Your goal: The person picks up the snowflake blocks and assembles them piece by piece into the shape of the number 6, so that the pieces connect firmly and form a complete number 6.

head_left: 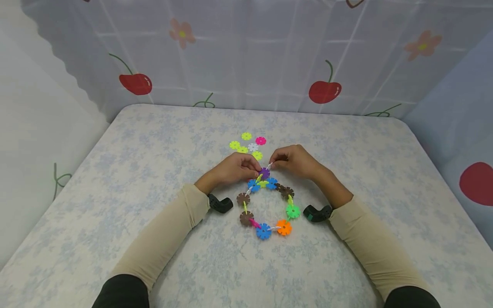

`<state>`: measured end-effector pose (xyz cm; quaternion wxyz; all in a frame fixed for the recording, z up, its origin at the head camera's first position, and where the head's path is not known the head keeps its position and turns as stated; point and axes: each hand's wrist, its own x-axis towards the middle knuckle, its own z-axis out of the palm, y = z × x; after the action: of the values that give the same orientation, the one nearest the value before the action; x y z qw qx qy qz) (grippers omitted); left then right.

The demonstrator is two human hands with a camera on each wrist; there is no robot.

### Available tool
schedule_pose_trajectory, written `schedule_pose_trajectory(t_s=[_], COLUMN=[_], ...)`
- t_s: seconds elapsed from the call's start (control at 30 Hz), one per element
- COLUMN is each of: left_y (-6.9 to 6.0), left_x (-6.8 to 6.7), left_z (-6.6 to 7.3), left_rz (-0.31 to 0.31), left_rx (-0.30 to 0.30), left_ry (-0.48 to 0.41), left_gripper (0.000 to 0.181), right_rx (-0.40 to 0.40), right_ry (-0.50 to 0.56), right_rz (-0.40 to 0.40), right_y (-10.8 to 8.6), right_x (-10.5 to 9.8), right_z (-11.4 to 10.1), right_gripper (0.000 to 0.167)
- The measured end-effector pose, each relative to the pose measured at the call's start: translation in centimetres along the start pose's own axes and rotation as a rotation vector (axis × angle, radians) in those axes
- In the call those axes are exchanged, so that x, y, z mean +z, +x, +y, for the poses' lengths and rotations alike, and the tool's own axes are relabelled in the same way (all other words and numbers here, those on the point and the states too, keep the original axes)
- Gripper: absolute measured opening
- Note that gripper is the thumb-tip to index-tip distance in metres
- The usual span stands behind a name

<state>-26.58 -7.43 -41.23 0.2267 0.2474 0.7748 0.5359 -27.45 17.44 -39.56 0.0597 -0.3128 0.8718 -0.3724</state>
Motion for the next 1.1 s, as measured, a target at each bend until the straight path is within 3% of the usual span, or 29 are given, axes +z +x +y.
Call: schedule_pose_trajectory(t_s=[0.37,0.77,1.1], left_y=[-0.09,-0.06,-0.31], left_x=[0.28,0.35,0.0], left_z=[0.46,0.04,0.31], left_rz=[0.012,0.02,-0.021], left_rx=[-0.051,-0.043,-0.03], left_ry=[-0.031,-0.028,0.01], left_gripper=[0.007,0.007,0.009], right_rx=[-0.027,-0.077,-0.042], right_ry=[-0.033,-0.066,-0.029], right_rz=[0.001,-0.009,-0.025], right_y=[0.08,0.16,0.17], right_x=[-0.06,0.27,0.13], right_z=[-0.08,-0.84,-0.57], right_gripper=[0.008,0.009,0.003])
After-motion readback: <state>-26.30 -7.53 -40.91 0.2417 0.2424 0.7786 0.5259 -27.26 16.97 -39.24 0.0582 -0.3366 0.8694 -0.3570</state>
